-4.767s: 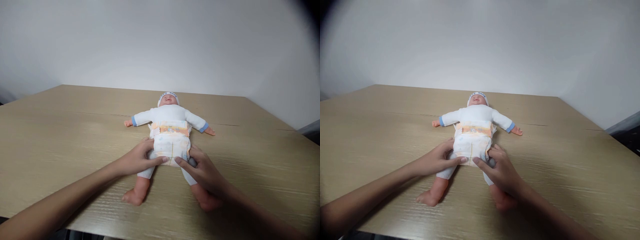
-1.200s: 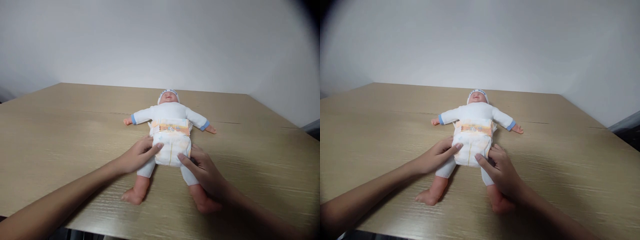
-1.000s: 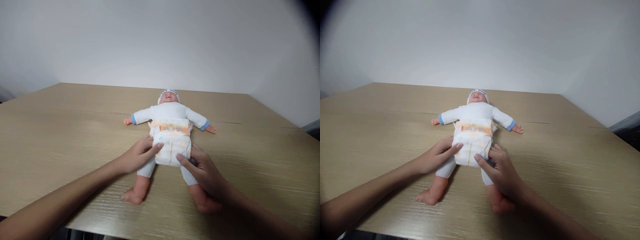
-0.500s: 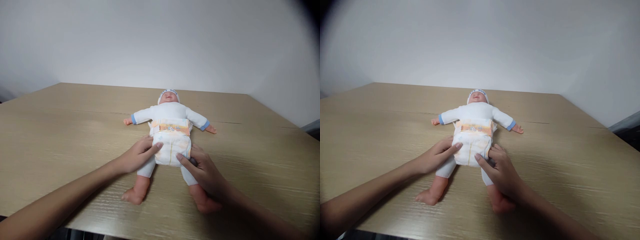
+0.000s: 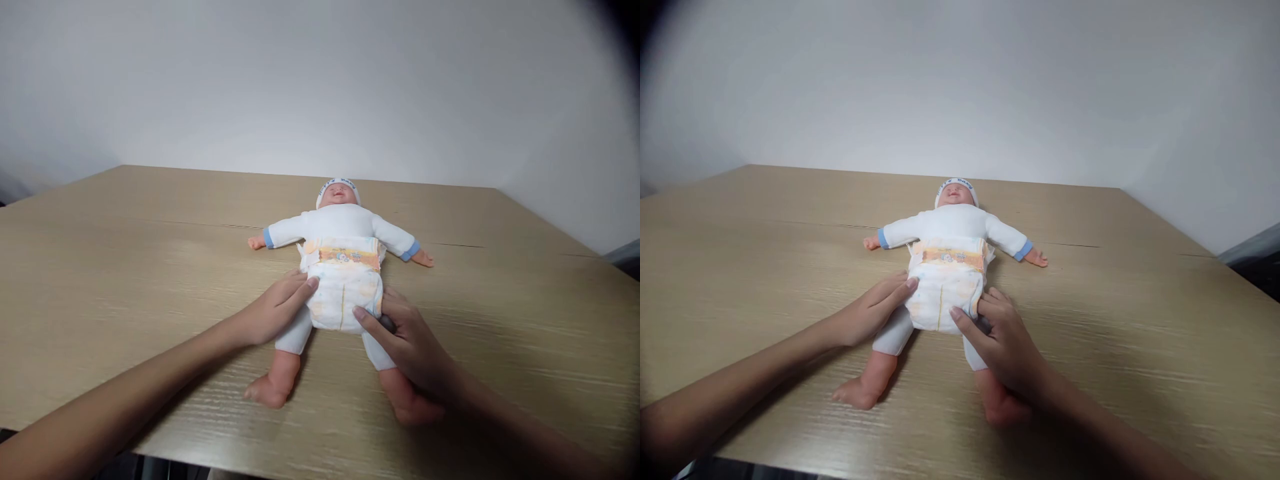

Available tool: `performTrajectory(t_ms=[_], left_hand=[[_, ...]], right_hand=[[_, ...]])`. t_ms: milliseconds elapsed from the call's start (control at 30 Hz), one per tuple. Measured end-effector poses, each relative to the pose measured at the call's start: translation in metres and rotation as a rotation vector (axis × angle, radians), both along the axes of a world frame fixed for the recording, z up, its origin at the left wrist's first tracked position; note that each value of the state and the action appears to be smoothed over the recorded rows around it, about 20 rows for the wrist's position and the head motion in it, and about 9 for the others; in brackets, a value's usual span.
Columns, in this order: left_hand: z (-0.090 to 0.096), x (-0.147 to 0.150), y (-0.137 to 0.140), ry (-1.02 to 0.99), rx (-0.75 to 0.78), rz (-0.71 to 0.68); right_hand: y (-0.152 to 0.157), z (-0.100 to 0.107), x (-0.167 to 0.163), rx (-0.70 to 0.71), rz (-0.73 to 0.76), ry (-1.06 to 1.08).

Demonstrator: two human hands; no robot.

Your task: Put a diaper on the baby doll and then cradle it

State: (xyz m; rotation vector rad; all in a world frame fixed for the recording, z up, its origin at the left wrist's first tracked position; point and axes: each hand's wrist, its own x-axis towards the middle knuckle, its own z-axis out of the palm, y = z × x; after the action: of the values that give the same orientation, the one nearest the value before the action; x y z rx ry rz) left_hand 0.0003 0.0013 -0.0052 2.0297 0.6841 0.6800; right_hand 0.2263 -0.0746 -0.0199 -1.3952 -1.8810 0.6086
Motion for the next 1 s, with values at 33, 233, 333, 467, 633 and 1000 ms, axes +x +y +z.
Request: performTrajectory(t_ms=[33,233,333,467,633,1000], left_hand=[[-0.0002,-0.0002,0.0002,0.005,0.000,0.002],[0.0003,0.0003,-0.0003,0.016,0.005,0.000],[-0.0002,0.0005,-0.0008,0.019,0.013,0.009],[-0.0010,-0.0004,-0.0008,0.020,0.018,0.011],[-0.0015,-0.0015,-0.0010,-0.002,0.023,0.004],[0.0007,-0.0021,-0.0011,0.035,0.035,0.008]], right_hand=[[0.0000,0.0001,0.0001,0.003,0.003,0.001],[0.0002,0.0004,-0.0004,-0.003,0.005,0.004],[0.0002,0.0003,-0.0005,-0.005,0.007,0.005],[0.0000,-0.0005,0.0000,-0.006,0.003,-0.006],[0.0001,-0.0014,0.0008,-0.003,0.001,-0.015],[-0.0004,-0.0014,0.0006,0.004,-0.007,-0.044]])
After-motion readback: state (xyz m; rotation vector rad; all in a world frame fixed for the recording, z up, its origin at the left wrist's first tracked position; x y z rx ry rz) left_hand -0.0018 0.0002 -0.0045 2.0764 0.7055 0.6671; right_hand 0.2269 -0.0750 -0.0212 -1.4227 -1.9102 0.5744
